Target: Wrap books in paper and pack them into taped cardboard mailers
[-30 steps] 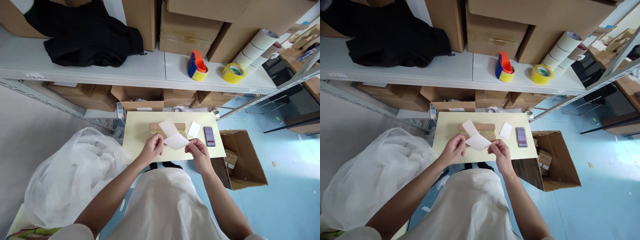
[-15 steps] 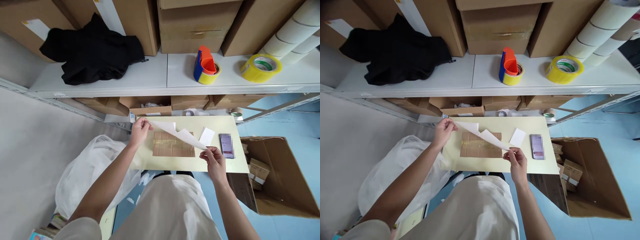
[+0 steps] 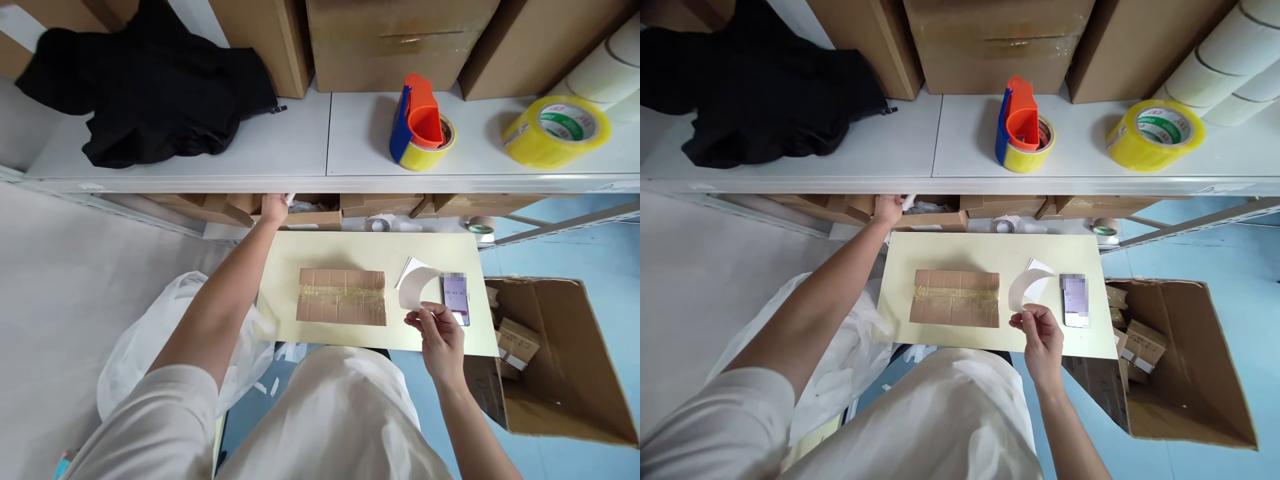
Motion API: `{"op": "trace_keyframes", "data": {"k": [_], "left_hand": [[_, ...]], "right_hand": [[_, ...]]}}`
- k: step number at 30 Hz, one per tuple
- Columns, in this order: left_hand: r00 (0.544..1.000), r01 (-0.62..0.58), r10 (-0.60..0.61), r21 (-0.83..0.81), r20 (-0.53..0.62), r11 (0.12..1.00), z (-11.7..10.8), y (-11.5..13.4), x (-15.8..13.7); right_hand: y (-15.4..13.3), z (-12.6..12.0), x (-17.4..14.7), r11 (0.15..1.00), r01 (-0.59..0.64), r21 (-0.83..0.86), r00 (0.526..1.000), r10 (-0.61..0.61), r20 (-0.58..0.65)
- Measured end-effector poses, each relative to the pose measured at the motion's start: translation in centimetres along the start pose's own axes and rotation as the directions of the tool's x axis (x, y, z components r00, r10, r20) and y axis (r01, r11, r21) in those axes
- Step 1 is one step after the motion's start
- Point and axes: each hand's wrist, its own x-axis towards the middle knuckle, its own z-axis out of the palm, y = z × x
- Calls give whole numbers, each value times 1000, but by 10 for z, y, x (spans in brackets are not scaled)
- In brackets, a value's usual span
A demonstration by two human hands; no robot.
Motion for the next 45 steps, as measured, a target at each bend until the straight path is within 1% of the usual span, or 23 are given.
{"op": "trace_keyframes", "data": {"k": [2, 3, 4, 5, 6, 8, 10, 11, 13, 15, 17, 19, 21, 23, 24, 26, 28, 30, 33, 36, 39, 42, 45], "left_hand": [[1000, 9, -10, -74, -12, 997, -4, 4, -14], [1000, 4, -6, -119, -14, 993, -7, 9, -28], [1000, -12, 10, -172, -11, 985, -12, 18, -49], [999, -32, 39, -199, 29, 980, -17, 28, -74], [992, -84, 104, -230, 77, 969, -23, 41, -105], [939, -207, 280, -317, 202, 926, -34, 68, -173], [836, -295, 435, -395, 336, 870, -43, 92, -239], [806, -307, 469, -422, 361, 853, -46, 101, -267], [823, -285, 456, -448, 338, 847, -51, 110, -307], [855, -258, 429, -477, 293, 840, -54, 110, -328], [875, -237, 408, -505, 259, 830, -59, 103, -338], [891, -192, 374, -532, 259, 825, -63, 92, -342], [914, -91, 296, -572, 278, 815, -68, 81, -345], [933, 41, 195, -627, 303, 778, -72, 70, -347], [939, 102, 145, -656, 312, 748, -74, 65, -348], [940, 192, 74, -698, 332, 690, -80, 57, -348], [934, 245, 40, -719, 355, 651, -87, 51, -347], [919, 289, 32, -728, 392, 622, -93, 47, -347], [895, 346, 33, -738, 445, 580, -98, 44, -349], [879, 372, 35, -729, 476, 575, -98, 38, -353], [891, 361, -13, -692, 454, 625, -93, 29, -357], [918, 322, -68, -635, 391, 702, -87, 19, -361], [935, 294, -96, -596, 341, 747, -80, 12, -363]], "right_hand": [[0, 5, -3, 1000, -6, -17, 999, 6, 34], [-1, 9, -5, 1000, -9, -25, 998, 10, 56], [-1, 12, -7, 999, -10, -31, 997, 13, 79], [-2, 16, -9, 999, -11, -32, 995, 14, 103], [-3, 21, -10, 1000, -8, -29, 992, 12, 129], [-5, 31, -15, 1000, 4, -20, 984, 0, 177], [-7, 42, -23, 999, 28, -25, 976, -22, 219], [-8, 48, -27, 999, 44, -33, 970, -34, 239], [-9, 59, -39, 995, 80, -61, 959, -60, 278], [-8, 68, -53, 987, 126, -101, 948, -90, 305], [-6, 75, -68, 976, 169, -137, 940, -117, 322], [-2, 78, -82, 969, 195, -150, 933, -136, 333], [2, 79, -95, 961, 230, -154, 919, -162, 360], [6, 76, -106, 928, 324, -182, 897, -240, 371], [8, 74, -110, 897, 389, -211, 889, -305, 342], [11, 68, -113, 815, 490, -309, 871, -445, 206], [14, 61, -112, 776, 485, -403, 858, -510, 51], [15, 55, -108, 805, 419, -420, 885, -465, -6], [16, 48, -102, 881, 324, -344, 943, -330, 44], [19, 45, -102, 906, 284, -314, 959, -274, 76], [24, 44, -108, 906, 264, -331, 965, -249, 88], [30, 44, -113, 903, 249, -349, 968, -223, 114], [35, 44, -115, 902, 236, -361, 972, -210, 108]]}}
